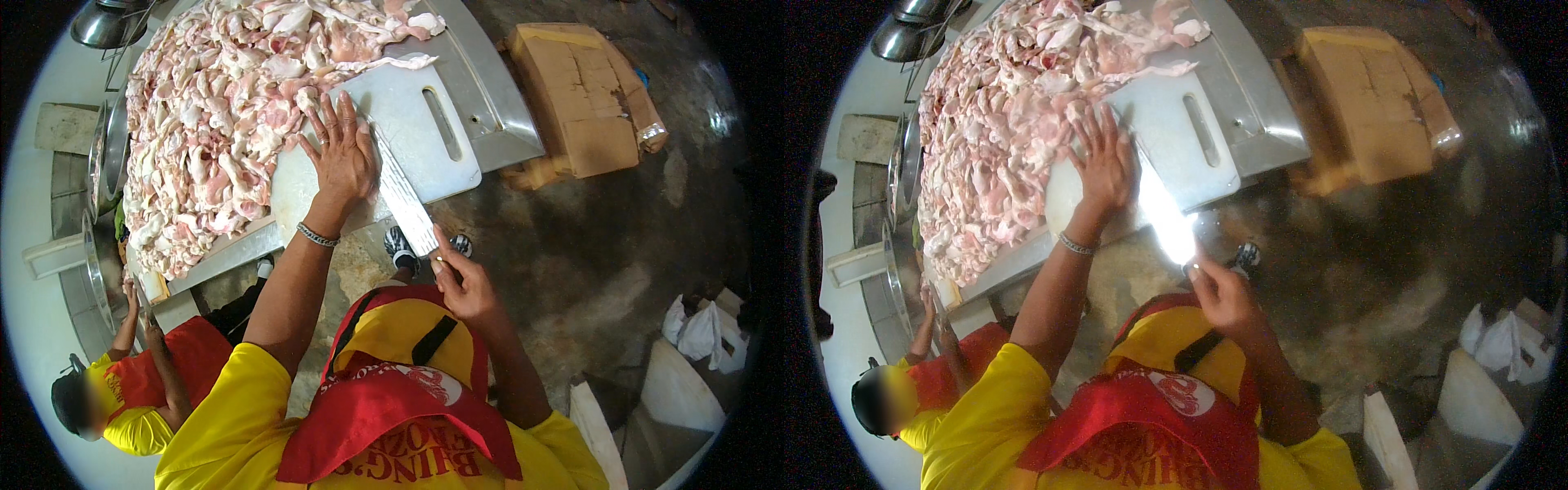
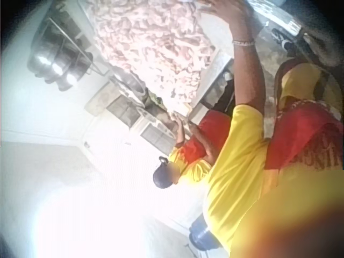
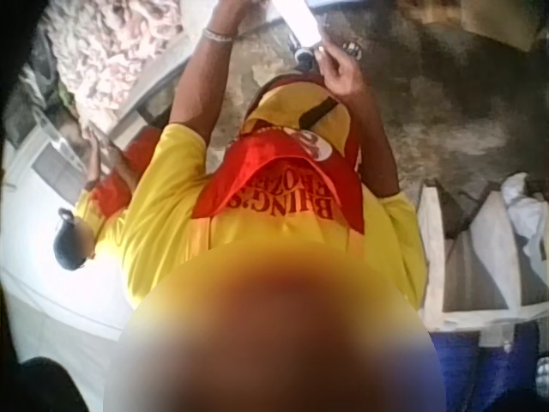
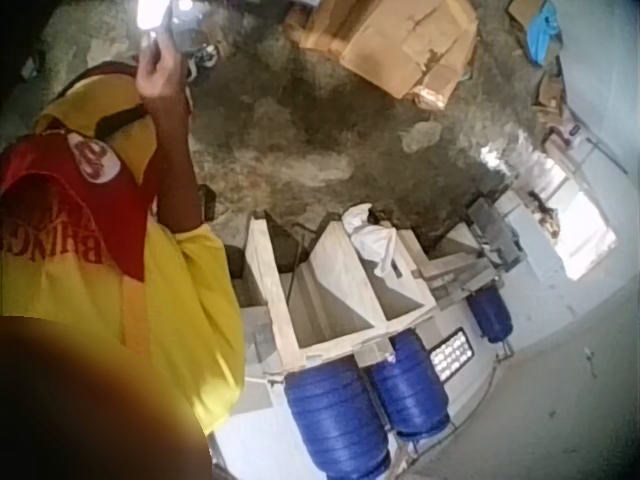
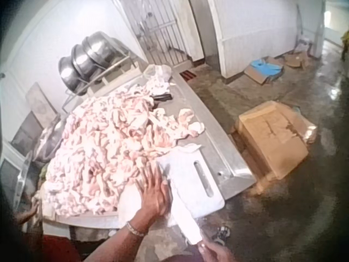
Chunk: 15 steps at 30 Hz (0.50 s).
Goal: The person cuts pieces of raw meat on a white cutting board using a large knife. They repeatedly pick up pieces from a large pile on the table, slice them into smaller portions, and place the cut pieces back onto the pile.
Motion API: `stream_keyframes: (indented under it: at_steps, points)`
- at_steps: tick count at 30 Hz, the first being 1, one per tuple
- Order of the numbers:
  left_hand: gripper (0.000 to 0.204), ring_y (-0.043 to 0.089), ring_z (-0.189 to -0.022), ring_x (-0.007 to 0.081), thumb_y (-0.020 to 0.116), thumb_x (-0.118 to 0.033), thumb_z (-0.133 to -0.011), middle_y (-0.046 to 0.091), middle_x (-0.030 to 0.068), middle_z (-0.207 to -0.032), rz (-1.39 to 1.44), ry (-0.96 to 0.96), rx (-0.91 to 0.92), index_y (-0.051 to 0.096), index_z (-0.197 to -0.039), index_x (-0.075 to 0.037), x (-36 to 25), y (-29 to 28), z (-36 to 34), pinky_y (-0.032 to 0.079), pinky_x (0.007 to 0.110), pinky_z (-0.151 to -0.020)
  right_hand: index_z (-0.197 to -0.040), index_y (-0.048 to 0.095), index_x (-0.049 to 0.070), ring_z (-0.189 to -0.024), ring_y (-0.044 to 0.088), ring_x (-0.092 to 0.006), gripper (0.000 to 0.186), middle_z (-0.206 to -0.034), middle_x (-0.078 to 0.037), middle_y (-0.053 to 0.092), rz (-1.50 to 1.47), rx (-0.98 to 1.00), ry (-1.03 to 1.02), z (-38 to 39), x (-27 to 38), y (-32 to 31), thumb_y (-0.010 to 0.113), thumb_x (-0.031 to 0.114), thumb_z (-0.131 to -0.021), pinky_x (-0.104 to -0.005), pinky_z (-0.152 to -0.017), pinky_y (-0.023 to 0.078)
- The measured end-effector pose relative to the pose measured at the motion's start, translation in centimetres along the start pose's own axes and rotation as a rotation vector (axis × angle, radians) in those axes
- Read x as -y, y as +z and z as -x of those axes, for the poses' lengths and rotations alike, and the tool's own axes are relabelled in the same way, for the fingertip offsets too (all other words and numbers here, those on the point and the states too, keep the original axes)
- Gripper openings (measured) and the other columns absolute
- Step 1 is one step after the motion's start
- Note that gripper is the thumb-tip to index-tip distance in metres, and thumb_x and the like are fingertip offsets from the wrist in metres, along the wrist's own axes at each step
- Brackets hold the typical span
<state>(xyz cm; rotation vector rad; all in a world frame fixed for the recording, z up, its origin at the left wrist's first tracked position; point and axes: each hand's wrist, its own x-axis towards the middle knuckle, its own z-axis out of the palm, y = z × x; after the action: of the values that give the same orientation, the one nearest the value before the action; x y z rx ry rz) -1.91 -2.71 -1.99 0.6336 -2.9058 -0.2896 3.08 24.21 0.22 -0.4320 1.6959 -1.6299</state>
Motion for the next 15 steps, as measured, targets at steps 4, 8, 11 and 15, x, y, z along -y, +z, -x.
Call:
stream_keyframes:
  at_steps: [4,8,11,15]
  points:
    - [0.061,-0.011,-0.149,0.0424,0.022,-0.04,-0.105,-0.002,0.0173,-0.164,0.006,0.026,0.0,0.008,-0.159,-0.015,0.1,-0.2,0.2,-0.01,0.068,-0.111,-0.152,0.035,0.009,-0.065,0.04,-0.0074,0.053,-0.077,0.001,0.047,0.01,0.023,0.059,-1.7,-0.2,0.4,0.051,0.012,-0.102,-0.0247,-0.058,0.04]
    - [0.062,-0.013,-0.149,0.042,0.022,-0.042,-0.104,-0.003,0.0172,-0.164,-0.013,0.003,0.037,0.008,-0.159,-0.015,0.2,-0.4,0.4,-0.012,0.067,-0.111,-0.152,0.035,0.008,-0.064,0.04,-0.0082,0.053,-0.08,0.001,0.05,0.098,-0.019,-0.047,-1.8,-0.6,1.1,0.051,0.012,-0.102,-0.0249,-0.059,0.041]
    - [0.062,-0.014,-0.149,0.0419,0.022,-0.043,-0.104,-0.004,0.0172,-0.164,0.008,-0.015,0.045,0.008,-0.159,-0.015,0.2,-0.6,0.4,-0.013,0.067,-0.111,-0.151,0.036,0.007,-0.066,0.041,-0.0082,0.052,-0.081,-0.001,0.052,0.102,-0.023,-0.049,0.3,-0.5,0.8,0.051,0.011,-0.102,-0.0239,-0.061,0.042]
    - [0.063,-0.015,-0.148,0.0419,0.022,-0.043,-0.104,-0.005,0.0174,-0.164,0.013,-0.025,0.037,0.008,-0.159,-0.015,0.1,-0.5,0.5,-0.014,0.067,-0.11,-0.144,0.045,0.005,-0.068,0.05,-0.012,0.044,-0.081,-0.009,0.056,0.162,-0.04,0.024,1.0,0.2,0.3,0.053,0.012,-0.101,-0.0261,-0.064,0.045]
